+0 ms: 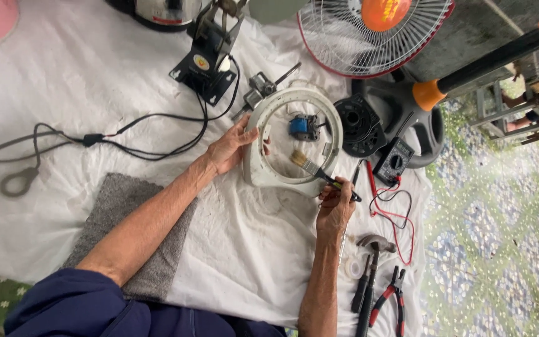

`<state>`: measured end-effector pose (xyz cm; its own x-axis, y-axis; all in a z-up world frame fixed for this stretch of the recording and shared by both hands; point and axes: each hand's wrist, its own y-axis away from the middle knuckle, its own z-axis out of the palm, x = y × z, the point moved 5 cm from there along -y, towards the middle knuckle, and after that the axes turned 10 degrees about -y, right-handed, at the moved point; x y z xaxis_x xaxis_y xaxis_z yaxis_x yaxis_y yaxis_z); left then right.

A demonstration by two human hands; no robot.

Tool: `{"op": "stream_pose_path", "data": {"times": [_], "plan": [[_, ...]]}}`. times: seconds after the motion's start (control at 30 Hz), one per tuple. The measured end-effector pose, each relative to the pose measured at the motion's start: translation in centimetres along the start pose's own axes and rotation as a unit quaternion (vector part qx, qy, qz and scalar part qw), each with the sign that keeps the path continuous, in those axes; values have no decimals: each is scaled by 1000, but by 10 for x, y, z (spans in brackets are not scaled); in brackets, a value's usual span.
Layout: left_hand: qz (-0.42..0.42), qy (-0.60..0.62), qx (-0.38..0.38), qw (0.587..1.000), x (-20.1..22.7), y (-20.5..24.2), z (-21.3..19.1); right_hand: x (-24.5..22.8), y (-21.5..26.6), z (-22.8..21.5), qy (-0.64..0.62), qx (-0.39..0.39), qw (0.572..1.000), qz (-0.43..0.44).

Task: Cleaning the interior of a white plastic fan housing using a small paintbrush.

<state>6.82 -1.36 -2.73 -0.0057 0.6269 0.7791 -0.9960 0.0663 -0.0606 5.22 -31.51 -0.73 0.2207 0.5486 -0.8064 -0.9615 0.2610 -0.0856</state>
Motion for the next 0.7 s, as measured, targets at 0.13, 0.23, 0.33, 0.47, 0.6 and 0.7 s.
{"op": "stream_pose_path", "data": {"times": [0.13, 0.23, 0.33, 0.47, 0.6, 0.7], "plan": [[-14, 6, 2, 1000, 5, 6, 7, 0, 0, -2, 2, -4, 1000, 3], [-10, 1, 1, 1000, 10, 6, 10, 0, -1, 1, 2, -5, 1000, 3], [-8, -3, 4, 1000, 10, 5, 9, 1, -1, 2, 0, -9, 1000, 2], [-7, -1, 5, 1000, 13, 9, 14, 3, -5, -5, 0, -15, 1000, 2], [-6, 1, 5, 1000, 16, 11, 16, 4, -4, -6, -2, -17, 1000, 1], [-8, -3, 3, 1000, 15, 8, 12, 5, -6, -6, -6, -18, 1000, -1]]}}
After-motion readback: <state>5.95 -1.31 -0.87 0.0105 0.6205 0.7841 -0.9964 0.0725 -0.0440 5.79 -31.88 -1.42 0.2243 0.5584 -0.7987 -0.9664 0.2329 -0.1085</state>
